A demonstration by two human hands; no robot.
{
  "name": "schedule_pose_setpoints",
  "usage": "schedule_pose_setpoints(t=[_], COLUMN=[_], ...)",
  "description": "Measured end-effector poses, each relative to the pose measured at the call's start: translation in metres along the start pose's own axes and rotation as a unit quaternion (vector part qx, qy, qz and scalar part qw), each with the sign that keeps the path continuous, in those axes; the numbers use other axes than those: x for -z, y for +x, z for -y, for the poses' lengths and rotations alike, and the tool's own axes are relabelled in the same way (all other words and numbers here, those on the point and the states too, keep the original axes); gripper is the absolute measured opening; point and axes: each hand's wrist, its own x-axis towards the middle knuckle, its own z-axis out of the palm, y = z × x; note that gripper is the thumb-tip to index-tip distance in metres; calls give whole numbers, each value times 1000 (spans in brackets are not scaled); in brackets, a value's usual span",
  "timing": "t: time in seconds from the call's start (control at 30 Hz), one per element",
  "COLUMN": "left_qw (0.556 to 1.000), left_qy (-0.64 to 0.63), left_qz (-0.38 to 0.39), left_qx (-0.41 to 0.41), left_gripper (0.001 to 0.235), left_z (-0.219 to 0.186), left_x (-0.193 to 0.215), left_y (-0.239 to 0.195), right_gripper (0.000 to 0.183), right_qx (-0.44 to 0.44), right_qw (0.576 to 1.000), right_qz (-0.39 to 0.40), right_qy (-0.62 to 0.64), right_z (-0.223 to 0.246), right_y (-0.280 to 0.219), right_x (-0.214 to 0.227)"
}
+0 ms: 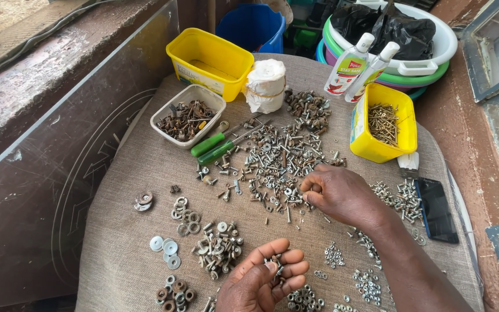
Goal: The person sorts a mixed pile of metal fasteners on a table, picking up individual screws and washers by hand and placing them into separate small piles. The hands repeatedly reach into the central pile, separate items, and move them to the left or right.
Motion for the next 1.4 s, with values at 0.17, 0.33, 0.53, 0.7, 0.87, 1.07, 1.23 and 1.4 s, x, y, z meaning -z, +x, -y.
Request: schedule_pose_setpoints(t=[0.17,0.33,0.53,0.7,0.87,1.07,1.23,1.4], left_qw=[1000,1000,1000,999,999,999,998,999], left_qy=[-6,15,10,22,34,38,40,37], left_qz=[-8,4,-6,-14,-4,-21,-11,-7], left_qx=[-5,-20,-22,-24,-26,-31,-38,-27], left_gripper=[59,59,59,61,60,63,60,58], left_z=[0,1,-6,0,6,4,1,5], left_x=[2,0,-1,-10,-4,-12,-13,-8], left_y=[2,2,-3,-2,5,0,-5,4], right_gripper=[15,34,24,14,8,13,20,20], right_qx=[-5,-15,-31,-5,11,-32,27,48], right_qw=[1000,994,994,996,996,993,989,990], right_qz=[22,65,-33,-12,-8,56,-51,-95], right_qy=[19,85,101,89,83,95,135,95], right_z=[12,25,3,-20,-21,21,2,-34], right_y=[10,22,13,-5,-7,-5,6,7], right_x=[-1,5,12,3,-2,5,5,-7])
